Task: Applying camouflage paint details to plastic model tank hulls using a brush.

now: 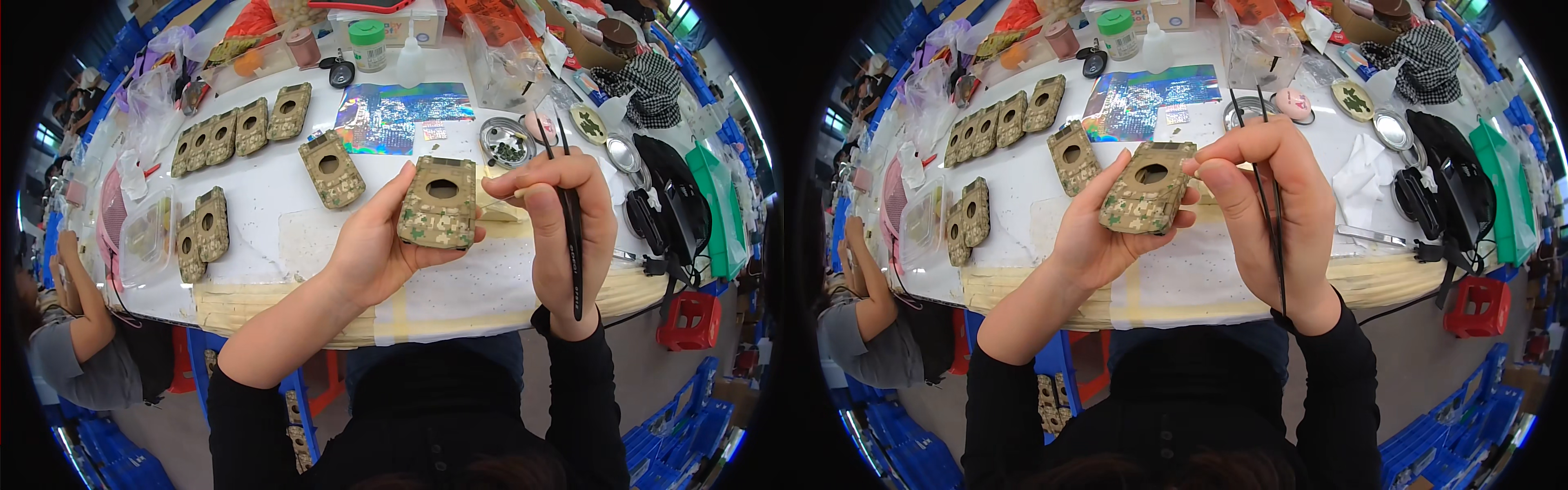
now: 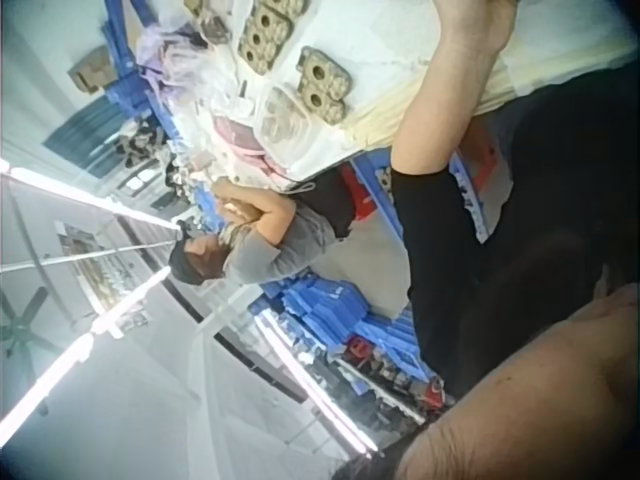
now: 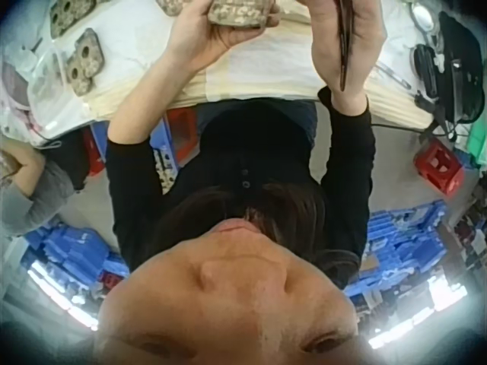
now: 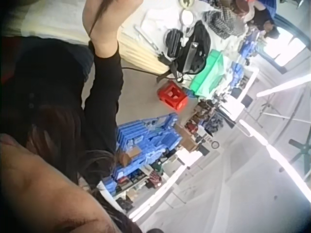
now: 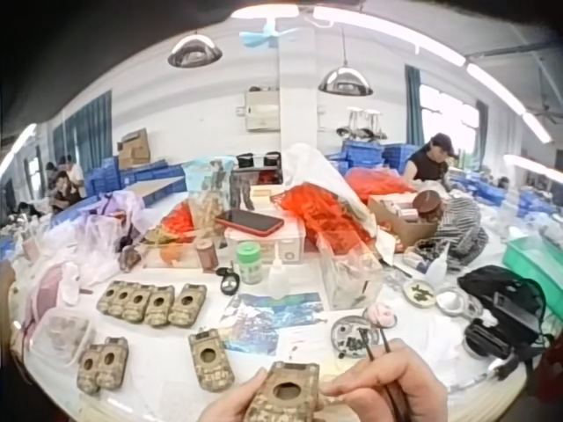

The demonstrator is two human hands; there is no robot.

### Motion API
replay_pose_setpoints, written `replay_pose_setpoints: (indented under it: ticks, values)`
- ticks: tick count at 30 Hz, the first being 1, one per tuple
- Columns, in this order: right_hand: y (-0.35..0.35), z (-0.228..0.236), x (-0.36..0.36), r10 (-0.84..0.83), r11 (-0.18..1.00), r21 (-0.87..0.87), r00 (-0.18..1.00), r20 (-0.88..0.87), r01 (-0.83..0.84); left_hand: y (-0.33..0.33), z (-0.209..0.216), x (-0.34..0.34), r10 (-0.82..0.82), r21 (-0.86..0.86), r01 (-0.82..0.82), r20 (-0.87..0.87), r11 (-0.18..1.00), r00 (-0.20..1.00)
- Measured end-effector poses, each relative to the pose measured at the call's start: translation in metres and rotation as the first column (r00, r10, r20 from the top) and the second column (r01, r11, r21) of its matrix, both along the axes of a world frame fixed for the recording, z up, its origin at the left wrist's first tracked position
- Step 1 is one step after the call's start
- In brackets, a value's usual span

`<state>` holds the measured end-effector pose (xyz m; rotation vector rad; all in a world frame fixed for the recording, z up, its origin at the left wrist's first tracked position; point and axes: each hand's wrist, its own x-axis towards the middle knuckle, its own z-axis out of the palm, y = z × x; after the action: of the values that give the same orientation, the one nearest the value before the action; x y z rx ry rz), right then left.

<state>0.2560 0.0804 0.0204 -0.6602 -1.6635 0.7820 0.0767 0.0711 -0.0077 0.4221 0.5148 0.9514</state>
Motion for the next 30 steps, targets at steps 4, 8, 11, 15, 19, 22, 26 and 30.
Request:
replay_pose_setpoints:
  ticks: [4, 8, 11, 15, 19, 22, 26, 30]
  values:
    - [0.0020, -0.0028, -0.0009, 0.058, 0.998, -0.040, 0.997, 0.050, -0.056, -0.0005, -0.0023, -0.0006, -0.013, 0.011, 0.013, 0.013, 1.000, 1.000]
    - [0.0011, -0.0037, -0.0049, 0.069, 0.996, -0.063, 0.998, -0.011, -0.070, -0.0014, -0.0005, -0.0001, -0.012, -0.009, 0.012, -0.002, 1.000, 1.000]
    - [0.0010, -0.0042, -0.0050, 0.067, 0.996, -0.052, 0.997, -0.026, -0.068, -0.0013, -0.0001, -0.0003, -0.013, -0.015, 0.013, -0.006, 1.000, 1.000]
    - [0.0008, -0.0034, -0.0050, 0.063, 0.997, -0.044, 0.998, -0.010, -0.064, -0.0013, -0.0012, -0.0006, -0.014, -0.007, 0.014, -0.001, 1.000, 1.000]
    - [0.0010, -0.0042, -0.0049, 0.061, 0.997, -0.056, 0.998, -0.019, -0.062, -0.0015, -0.0003, -0.0004, -0.009, -0.018, 0.009, 0.001, 1.000, 1.000]
    - [0.0009, -0.0037, -0.0051, 0.056, 0.997, -0.059, 0.998, -0.015, -0.057, 0.0004, -0.0067, -0.0031, -0.041, 0.025, 0.040, 0.033, 0.999, 0.999]
    - [0.0013, -0.0048, -0.0050, 0.045, 0.997, -0.057, 0.999, -0.008, -0.045, 0.0005, -0.0066, -0.0031, -0.040, 0.024, 0.040, 0.034, 0.999, 0.999]
    - [0.0014, -0.0045, -0.0057, 0.046, 0.997, -0.065, 0.999, -0.010, -0.046, 0.0004, -0.0070, -0.0037, -0.041, 0.022, 0.040, 0.038, 0.999, 0.998]
